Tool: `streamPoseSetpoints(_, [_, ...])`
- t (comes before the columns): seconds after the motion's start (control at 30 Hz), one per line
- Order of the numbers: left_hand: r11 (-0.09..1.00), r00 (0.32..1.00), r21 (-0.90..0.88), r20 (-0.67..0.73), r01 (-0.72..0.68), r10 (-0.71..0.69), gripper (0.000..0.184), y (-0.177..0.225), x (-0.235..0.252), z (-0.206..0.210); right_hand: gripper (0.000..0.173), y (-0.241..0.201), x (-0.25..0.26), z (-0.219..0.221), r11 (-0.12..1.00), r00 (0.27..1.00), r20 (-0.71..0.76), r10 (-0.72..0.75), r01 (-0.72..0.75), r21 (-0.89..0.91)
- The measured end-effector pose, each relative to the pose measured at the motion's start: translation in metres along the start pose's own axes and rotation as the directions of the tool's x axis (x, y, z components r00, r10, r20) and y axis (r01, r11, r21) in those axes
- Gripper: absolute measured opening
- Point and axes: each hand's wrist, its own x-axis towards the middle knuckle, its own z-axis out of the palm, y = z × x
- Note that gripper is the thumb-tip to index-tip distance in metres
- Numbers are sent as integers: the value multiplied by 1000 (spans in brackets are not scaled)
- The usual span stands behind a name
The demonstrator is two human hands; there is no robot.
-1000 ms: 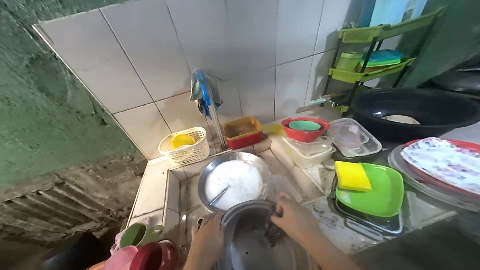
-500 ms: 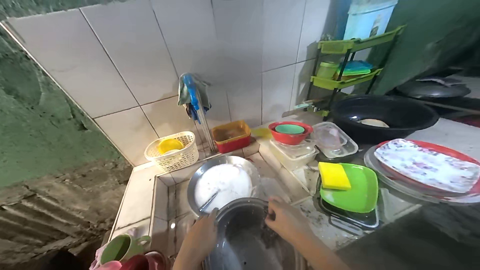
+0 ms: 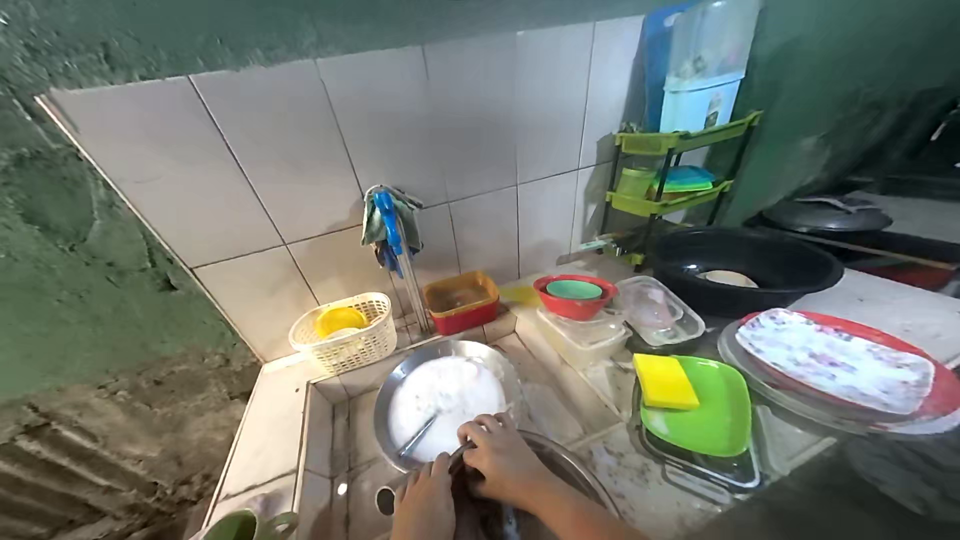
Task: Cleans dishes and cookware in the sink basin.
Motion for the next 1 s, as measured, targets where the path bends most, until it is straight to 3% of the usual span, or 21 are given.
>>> streamPoseSetpoints(0.07, [999,1000,-32,-11,15,-15,43,-3,-3,2,26,-2,-7,-12,973,975,0,224,-224,63])
streamPoseSetpoints(0.2, [968,994,-234,-37,88,-99,46,-14,-14,12,31,1,-27,-45,766,768,-28,640,-634,110])
streamPoseSetpoints(0.33, [861,970,-507,-185,44,-158,47,-12,-33,32,36,-2,-64,-50,603,604,-23,797,-792,96])
streamPoseSetpoints(0.47, [802,919,-595,-345,-55,-193,51,-10,-46,48,36,-20,-109,-32,512,510,-69,857,-833,210])
streamPoseSetpoints(0.53, [810,904,-581,-384,-77,-189,53,-13,-49,52,27,-32,-119,-23,501,497,-98,862,-809,308])
streamPoseSetpoints(0.67, [876,950,-482,-272,5,-155,57,-16,-56,44,23,-34,-116,-13,513,501,-132,855,-783,352])
streamPoseSetpoints(0.8, [964,986,-251,-120,86,-119,54,-13,-54,16,22,-17,-109,-15,563,563,-107,819,-755,336])
streamPoseSetpoints(1.0, [989,988,31,61,141,-143,42,-2,-24,-21,22,-6,-106,-21,635,644,-50,764,-735,239])
